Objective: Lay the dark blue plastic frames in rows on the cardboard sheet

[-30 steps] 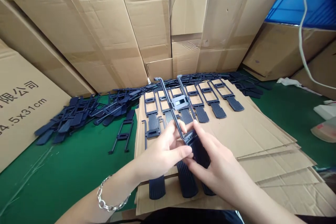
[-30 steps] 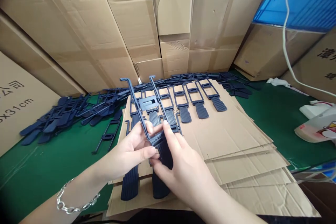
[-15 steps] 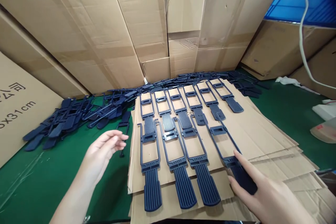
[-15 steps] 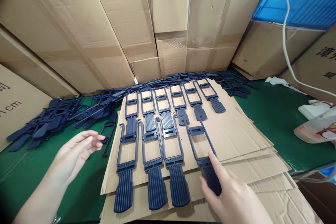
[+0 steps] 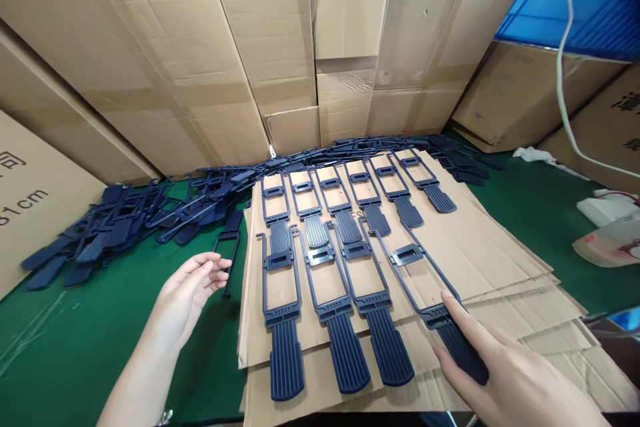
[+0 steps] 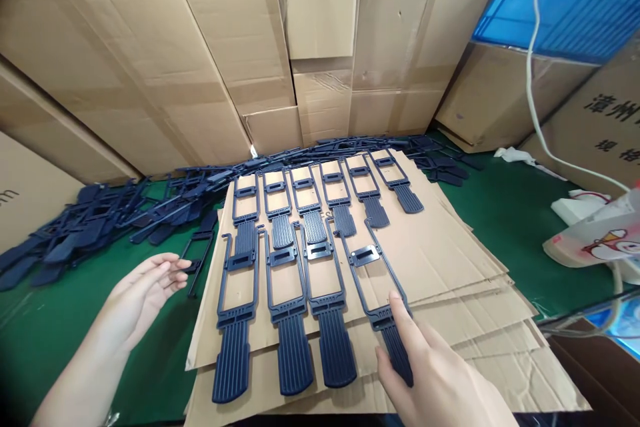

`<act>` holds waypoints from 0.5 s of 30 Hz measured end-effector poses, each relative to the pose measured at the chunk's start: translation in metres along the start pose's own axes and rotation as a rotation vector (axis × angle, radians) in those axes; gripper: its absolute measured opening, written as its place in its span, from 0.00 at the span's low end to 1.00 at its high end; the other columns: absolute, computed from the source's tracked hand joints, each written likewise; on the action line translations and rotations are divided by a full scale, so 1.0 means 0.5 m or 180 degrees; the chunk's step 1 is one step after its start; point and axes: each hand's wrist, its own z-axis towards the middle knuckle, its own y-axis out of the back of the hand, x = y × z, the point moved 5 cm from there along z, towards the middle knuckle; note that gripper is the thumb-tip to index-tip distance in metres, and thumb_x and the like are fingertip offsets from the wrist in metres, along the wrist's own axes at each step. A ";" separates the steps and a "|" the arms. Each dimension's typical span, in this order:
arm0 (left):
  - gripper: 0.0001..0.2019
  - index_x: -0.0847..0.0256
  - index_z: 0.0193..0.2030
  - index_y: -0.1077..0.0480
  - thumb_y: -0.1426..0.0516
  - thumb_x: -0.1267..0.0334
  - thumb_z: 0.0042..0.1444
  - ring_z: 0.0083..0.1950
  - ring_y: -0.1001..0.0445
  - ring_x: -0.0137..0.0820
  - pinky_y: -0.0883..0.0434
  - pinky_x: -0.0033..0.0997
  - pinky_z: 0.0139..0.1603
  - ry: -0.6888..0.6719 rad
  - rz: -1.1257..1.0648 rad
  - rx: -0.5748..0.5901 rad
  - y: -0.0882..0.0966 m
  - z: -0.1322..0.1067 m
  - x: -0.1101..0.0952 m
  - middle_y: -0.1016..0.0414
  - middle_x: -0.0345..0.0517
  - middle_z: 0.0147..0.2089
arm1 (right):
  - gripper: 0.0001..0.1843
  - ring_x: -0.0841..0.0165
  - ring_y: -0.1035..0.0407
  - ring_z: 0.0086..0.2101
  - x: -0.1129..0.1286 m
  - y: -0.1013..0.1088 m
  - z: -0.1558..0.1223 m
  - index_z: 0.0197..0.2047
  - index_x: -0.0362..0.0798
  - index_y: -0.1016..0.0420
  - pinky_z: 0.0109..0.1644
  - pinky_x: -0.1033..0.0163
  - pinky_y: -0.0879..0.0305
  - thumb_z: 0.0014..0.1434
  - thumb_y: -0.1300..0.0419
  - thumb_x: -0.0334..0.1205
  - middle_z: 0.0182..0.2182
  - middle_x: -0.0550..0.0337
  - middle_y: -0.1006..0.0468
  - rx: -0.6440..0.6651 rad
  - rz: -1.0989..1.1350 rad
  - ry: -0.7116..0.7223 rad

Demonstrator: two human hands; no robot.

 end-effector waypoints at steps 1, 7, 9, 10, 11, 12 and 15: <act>0.24 0.63 0.34 0.32 0.32 0.58 0.27 0.32 0.31 0.30 0.29 0.23 0.32 -0.0010 -0.0009 0.0001 0.000 -0.001 0.000 0.28 0.49 0.35 | 0.31 0.68 0.29 0.31 0.000 0.002 0.000 0.65 0.48 0.52 0.14 0.72 0.41 0.62 0.53 0.50 0.38 0.58 0.26 -0.0033 -0.0004 0.0004; 0.24 0.63 0.34 0.32 0.32 0.58 0.27 0.32 0.31 0.30 0.29 0.23 0.31 -0.0001 -0.0007 0.0011 0.010 -0.001 0.003 0.28 0.48 0.35 | 0.35 0.70 0.29 0.28 0.011 0.017 0.006 0.67 0.51 0.61 0.12 0.72 0.44 0.61 0.51 0.49 0.38 0.59 0.27 -0.0317 -0.0291 0.0197; 0.24 0.63 0.34 0.32 0.32 0.58 0.27 0.32 0.31 0.30 0.29 0.23 0.31 0.0022 -0.0009 -0.0006 0.012 -0.001 0.005 0.28 0.48 0.35 | 0.35 0.69 0.29 0.27 0.017 0.024 0.010 0.67 0.52 0.63 0.13 0.70 0.42 0.61 0.52 0.46 0.42 0.58 0.28 -0.0337 -0.0424 0.0267; 0.24 0.63 0.34 0.32 0.32 0.58 0.27 0.32 0.32 0.30 0.29 0.23 0.31 0.0038 -0.0011 -0.0016 0.013 -0.002 0.007 0.28 0.49 0.35 | 0.34 0.69 0.29 0.27 0.020 0.027 0.012 0.67 0.53 0.63 0.14 0.70 0.40 0.61 0.53 0.46 0.44 0.58 0.29 -0.0298 -0.0441 0.0280; 0.24 0.64 0.34 0.32 0.32 0.59 0.27 0.32 0.32 0.30 0.29 0.23 0.31 0.0052 -0.0015 -0.0025 0.013 -0.002 0.008 0.28 0.49 0.35 | 0.34 0.69 0.29 0.27 0.021 0.028 0.014 0.67 0.53 0.63 0.16 0.69 0.39 0.61 0.53 0.45 0.46 0.57 0.30 -0.0248 -0.0432 0.0253; 0.25 0.64 0.34 0.32 0.32 0.59 0.27 0.32 0.32 0.30 0.29 0.23 0.31 0.0069 -0.0023 -0.0031 0.013 -0.004 0.009 0.28 0.49 0.35 | 0.34 0.69 0.29 0.28 0.020 0.030 0.016 0.67 0.53 0.62 0.17 0.69 0.38 0.61 0.53 0.45 0.47 0.56 0.31 -0.0200 -0.0410 0.0197; 0.24 0.64 0.34 0.32 0.32 0.60 0.27 0.32 0.32 0.30 0.29 0.24 0.30 0.0090 -0.0060 -0.0052 0.014 -0.007 0.010 0.28 0.50 0.35 | 0.34 0.68 0.29 0.30 0.016 0.028 0.018 0.67 0.53 0.60 0.15 0.70 0.40 0.61 0.52 0.45 0.47 0.57 0.31 -0.0114 -0.0346 0.0081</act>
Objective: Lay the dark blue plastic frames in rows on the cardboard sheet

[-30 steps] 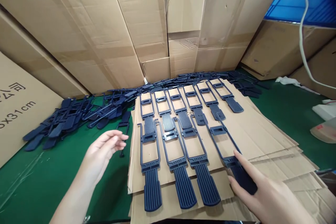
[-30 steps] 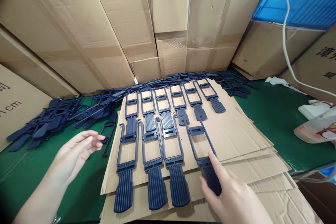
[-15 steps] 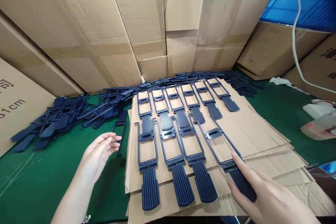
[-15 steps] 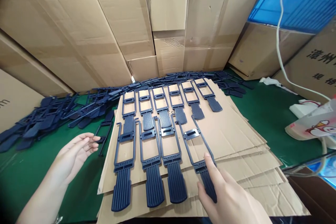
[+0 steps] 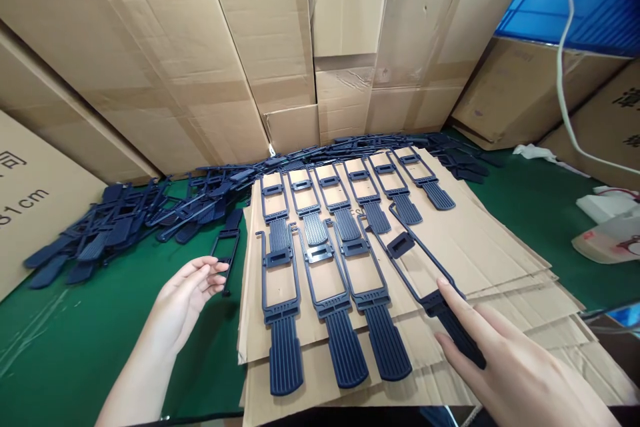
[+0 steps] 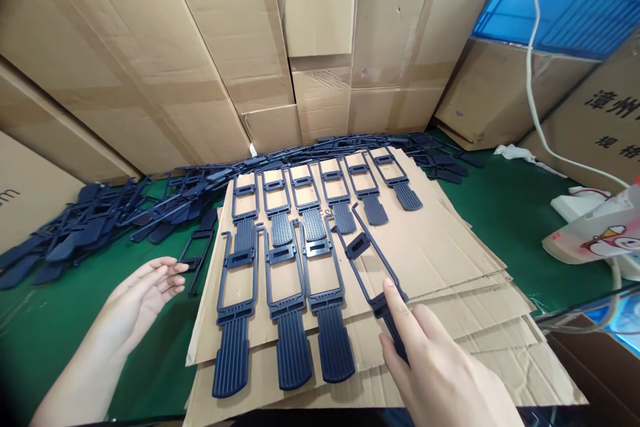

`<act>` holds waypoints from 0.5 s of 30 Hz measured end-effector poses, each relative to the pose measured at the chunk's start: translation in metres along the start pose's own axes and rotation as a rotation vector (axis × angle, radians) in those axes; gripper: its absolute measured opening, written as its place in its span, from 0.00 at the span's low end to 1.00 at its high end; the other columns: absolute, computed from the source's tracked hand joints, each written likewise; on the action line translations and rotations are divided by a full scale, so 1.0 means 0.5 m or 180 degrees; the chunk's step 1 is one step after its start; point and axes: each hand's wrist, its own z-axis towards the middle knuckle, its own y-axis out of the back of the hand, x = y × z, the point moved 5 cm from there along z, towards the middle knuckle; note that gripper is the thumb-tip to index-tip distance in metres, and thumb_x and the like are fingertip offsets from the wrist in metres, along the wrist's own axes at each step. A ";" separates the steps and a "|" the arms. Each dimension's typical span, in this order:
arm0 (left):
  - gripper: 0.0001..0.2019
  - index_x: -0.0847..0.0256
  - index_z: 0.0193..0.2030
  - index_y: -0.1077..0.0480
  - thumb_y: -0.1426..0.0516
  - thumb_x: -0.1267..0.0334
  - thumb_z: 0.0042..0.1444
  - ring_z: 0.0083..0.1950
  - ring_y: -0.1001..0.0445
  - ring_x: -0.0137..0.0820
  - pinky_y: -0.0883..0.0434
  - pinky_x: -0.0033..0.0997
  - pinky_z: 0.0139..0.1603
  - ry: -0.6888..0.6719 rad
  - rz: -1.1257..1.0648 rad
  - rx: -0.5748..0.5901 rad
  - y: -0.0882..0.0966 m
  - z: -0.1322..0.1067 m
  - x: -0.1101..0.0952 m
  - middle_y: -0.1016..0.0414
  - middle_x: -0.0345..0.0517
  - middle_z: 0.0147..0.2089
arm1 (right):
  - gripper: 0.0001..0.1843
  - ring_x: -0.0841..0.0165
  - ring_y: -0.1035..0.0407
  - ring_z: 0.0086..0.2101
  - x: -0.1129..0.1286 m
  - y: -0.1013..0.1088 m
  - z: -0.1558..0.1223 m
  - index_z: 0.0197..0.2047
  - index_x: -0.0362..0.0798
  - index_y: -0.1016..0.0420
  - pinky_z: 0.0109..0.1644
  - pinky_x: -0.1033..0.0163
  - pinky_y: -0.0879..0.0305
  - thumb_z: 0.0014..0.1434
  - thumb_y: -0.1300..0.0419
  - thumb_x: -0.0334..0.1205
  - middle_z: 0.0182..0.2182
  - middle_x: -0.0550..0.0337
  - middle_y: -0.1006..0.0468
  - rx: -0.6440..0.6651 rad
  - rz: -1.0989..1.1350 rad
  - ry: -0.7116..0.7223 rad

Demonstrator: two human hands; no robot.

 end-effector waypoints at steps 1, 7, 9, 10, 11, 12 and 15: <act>0.24 0.64 0.34 0.32 0.32 0.61 0.27 0.32 0.32 0.30 0.29 0.24 0.30 0.0001 -0.0011 -0.0006 0.000 -0.001 0.000 0.28 0.50 0.35 | 0.34 0.68 0.29 0.31 -0.001 -0.002 0.000 0.67 0.53 0.60 0.14 0.70 0.41 0.60 0.52 0.45 0.46 0.58 0.30 0.0004 0.0019 -0.0006; 0.22 0.64 0.34 0.31 0.32 0.61 0.29 0.32 0.32 0.30 0.28 0.24 0.31 -0.0013 0.0005 0.0021 0.001 0.001 -0.001 0.28 0.50 0.35 | 0.28 0.69 0.29 0.32 0.005 -0.012 0.007 0.62 0.46 0.47 0.16 0.70 0.38 0.61 0.52 0.48 0.38 0.61 0.26 -0.0109 0.0066 0.0027; 0.22 0.64 0.34 0.31 0.33 0.61 0.29 0.32 0.31 0.30 0.28 0.24 0.31 -0.0029 0.0019 0.0043 0.001 0.005 -0.002 0.28 0.50 0.35 | 0.24 0.68 0.29 0.35 0.014 -0.007 0.014 0.58 0.44 0.42 0.18 0.70 0.37 0.61 0.53 0.46 0.39 0.59 0.27 -0.0209 0.0070 0.0017; 0.22 0.64 0.34 0.31 0.33 0.62 0.29 0.32 0.31 0.30 0.28 0.24 0.31 -0.0035 0.0019 0.0030 0.002 0.007 -0.003 0.28 0.49 0.35 | 0.22 0.67 0.29 0.36 0.019 -0.005 0.017 0.56 0.43 0.40 0.18 0.69 0.37 0.62 0.53 0.45 0.40 0.57 0.28 -0.0239 0.0080 -0.0006; 0.22 0.64 0.34 0.31 0.33 0.62 0.29 0.32 0.31 0.30 0.28 0.24 0.31 -0.0038 0.0014 0.0004 0.004 0.009 -0.003 0.28 0.49 0.35 | 0.21 0.67 0.29 0.37 0.024 -0.004 0.021 0.54 0.43 0.39 0.17 0.69 0.38 0.62 0.54 0.45 0.41 0.56 0.28 -0.0267 0.0087 -0.0042; 0.22 0.64 0.34 0.31 0.33 0.62 0.28 0.32 0.31 0.30 0.28 0.24 0.31 -0.0038 0.0005 -0.0022 0.007 0.012 -0.003 0.28 0.49 0.35 | 0.20 0.67 0.29 0.37 0.028 -0.002 0.024 0.53 0.43 0.38 0.17 0.69 0.39 0.62 0.55 0.44 0.41 0.55 0.29 -0.0300 0.0085 -0.0066; 0.22 0.63 0.33 0.31 0.33 0.62 0.27 0.31 0.31 0.30 0.28 0.25 0.30 -0.0034 -0.0025 -0.0087 0.014 0.020 -0.004 0.28 0.49 0.35 | 0.19 0.69 0.29 0.30 0.040 0.001 0.031 0.51 0.42 0.37 0.13 0.68 0.43 0.62 0.57 0.42 0.38 0.55 0.31 -0.0442 -0.0041 -0.0055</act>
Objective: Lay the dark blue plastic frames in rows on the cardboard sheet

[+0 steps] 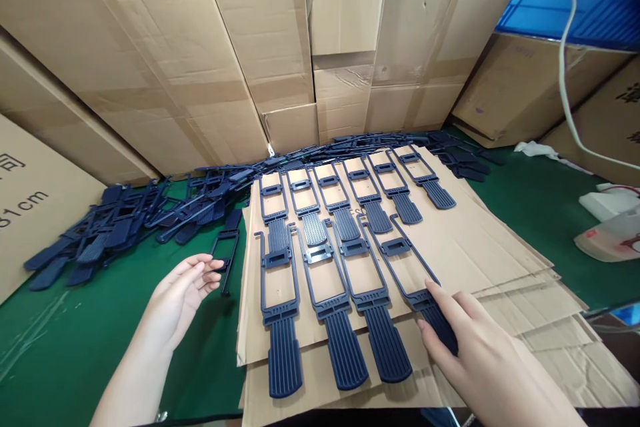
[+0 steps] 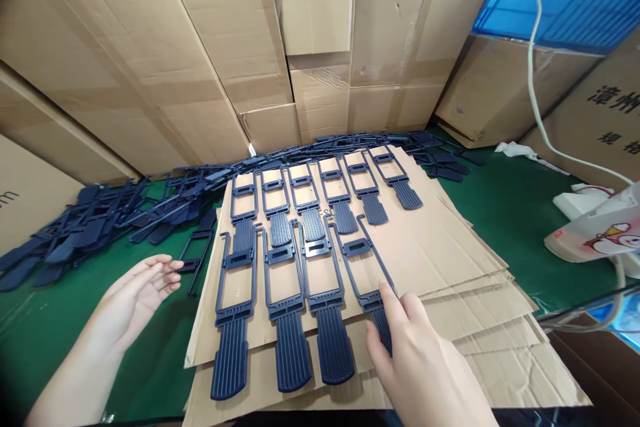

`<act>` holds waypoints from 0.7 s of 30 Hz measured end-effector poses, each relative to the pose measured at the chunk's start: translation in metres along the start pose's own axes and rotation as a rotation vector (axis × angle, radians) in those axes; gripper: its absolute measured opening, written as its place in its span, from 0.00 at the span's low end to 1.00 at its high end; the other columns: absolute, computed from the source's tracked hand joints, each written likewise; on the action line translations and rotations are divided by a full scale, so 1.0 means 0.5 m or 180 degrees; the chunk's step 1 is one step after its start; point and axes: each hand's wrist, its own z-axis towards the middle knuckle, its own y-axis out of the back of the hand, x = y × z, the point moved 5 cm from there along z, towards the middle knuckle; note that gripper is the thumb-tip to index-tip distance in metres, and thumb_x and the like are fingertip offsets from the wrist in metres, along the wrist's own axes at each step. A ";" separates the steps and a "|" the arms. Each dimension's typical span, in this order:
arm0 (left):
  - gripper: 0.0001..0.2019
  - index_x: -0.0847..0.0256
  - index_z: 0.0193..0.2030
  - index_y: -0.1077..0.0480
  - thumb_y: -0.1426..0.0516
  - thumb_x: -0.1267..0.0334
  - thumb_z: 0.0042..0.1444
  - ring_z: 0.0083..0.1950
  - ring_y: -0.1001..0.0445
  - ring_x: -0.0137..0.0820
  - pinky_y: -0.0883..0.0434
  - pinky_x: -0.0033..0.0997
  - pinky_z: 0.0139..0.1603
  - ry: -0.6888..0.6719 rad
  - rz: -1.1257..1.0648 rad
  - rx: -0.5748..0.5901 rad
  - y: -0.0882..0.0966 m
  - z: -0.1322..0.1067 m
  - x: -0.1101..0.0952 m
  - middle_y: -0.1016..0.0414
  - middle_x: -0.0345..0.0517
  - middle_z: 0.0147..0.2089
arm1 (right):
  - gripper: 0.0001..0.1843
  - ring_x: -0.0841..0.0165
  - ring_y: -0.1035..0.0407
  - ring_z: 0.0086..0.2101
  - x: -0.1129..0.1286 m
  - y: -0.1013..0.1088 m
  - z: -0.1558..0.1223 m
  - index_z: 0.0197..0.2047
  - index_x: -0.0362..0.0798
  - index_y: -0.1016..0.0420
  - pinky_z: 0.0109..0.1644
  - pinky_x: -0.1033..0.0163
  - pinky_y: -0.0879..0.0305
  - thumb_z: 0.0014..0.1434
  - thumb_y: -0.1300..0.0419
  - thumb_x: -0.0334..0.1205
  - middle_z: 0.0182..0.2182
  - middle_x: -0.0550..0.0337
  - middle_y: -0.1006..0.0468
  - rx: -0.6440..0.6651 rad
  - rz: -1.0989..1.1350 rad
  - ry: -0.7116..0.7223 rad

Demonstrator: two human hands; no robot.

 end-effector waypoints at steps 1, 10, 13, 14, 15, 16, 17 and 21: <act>0.22 0.63 0.33 0.31 0.33 0.62 0.27 0.31 0.31 0.30 0.28 0.25 0.30 -0.0004 -0.0007 -0.0011 0.002 0.002 0.000 0.28 0.49 0.35 | 0.18 0.70 0.30 0.27 0.002 -0.001 0.001 0.51 0.42 0.37 0.13 0.67 0.43 0.62 0.57 0.41 0.37 0.55 0.31 -0.0025 -0.0073 0.0006; 0.21 0.64 0.34 0.31 0.34 0.63 0.28 0.32 0.31 0.31 0.28 0.25 0.29 0.0053 0.0004 -0.0022 0.005 0.012 0.005 0.28 0.50 0.35 | 0.24 0.74 0.35 0.20 -0.006 -0.024 0.002 0.54 0.40 0.36 0.15 0.69 0.42 0.64 0.63 0.42 0.40 0.51 0.31 0.0487 -0.0281 0.0278; 0.22 0.64 0.34 0.31 0.33 0.62 0.27 0.32 0.31 0.31 0.28 0.25 0.30 0.0066 0.0044 0.0004 0.001 0.013 0.008 0.28 0.50 0.36 | 0.25 0.74 0.34 0.21 -0.009 -0.025 0.002 0.54 0.39 0.37 0.16 0.69 0.41 0.64 0.64 0.42 0.43 0.49 0.32 0.0594 -0.0218 0.0259; 0.23 0.64 0.34 0.31 0.33 0.62 0.27 0.32 0.31 0.30 0.28 0.25 0.30 0.0074 0.0056 0.0006 0.000 0.013 0.008 0.28 0.50 0.36 | 0.24 0.74 0.34 0.21 -0.011 -0.023 0.002 0.54 0.39 0.37 0.16 0.69 0.40 0.64 0.62 0.43 0.44 0.49 0.32 0.0560 -0.0222 0.0205; 0.23 0.64 0.34 0.31 0.33 0.62 0.26 0.32 0.31 0.30 0.28 0.24 0.29 0.0083 0.0064 0.0011 -0.002 0.014 0.008 0.28 0.50 0.35 | 0.23 0.74 0.34 0.21 -0.012 -0.022 0.002 0.54 0.39 0.38 0.16 0.69 0.40 0.64 0.60 0.43 0.44 0.49 0.32 0.0549 -0.0213 0.0175; 0.23 0.64 0.34 0.31 0.33 0.62 0.26 0.32 0.31 0.30 0.28 0.25 0.29 0.0089 0.0069 0.0006 -0.003 0.014 0.008 0.28 0.49 0.35 | 0.23 0.74 0.34 0.21 -0.013 -0.021 0.003 0.55 0.40 0.38 0.16 0.69 0.40 0.63 0.59 0.44 0.44 0.50 0.32 0.0559 -0.0191 0.0163; 0.24 0.64 0.34 0.31 0.33 0.61 0.26 0.31 0.31 0.30 0.28 0.25 0.30 0.0090 0.0074 0.0009 -0.004 0.014 0.007 0.28 0.49 0.35 | 0.23 0.74 0.34 0.21 -0.014 -0.020 0.003 0.54 0.40 0.38 0.16 0.70 0.40 0.63 0.59 0.44 0.44 0.50 0.32 0.0581 -0.0164 0.0155; 0.25 0.64 0.34 0.31 0.32 0.61 0.25 0.32 0.31 0.30 0.29 0.25 0.30 0.0089 0.0098 -0.0014 -0.006 0.014 0.005 0.28 0.49 0.35 | 0.22 0.72 0.33 0.23 -0.015 -0.022 0.005 0.53 0.42 0.36 0.18 0.70 0.41 0.63 0.61 0.42 0.44 0.48 0.32 0.0800 -0.0007 0.0246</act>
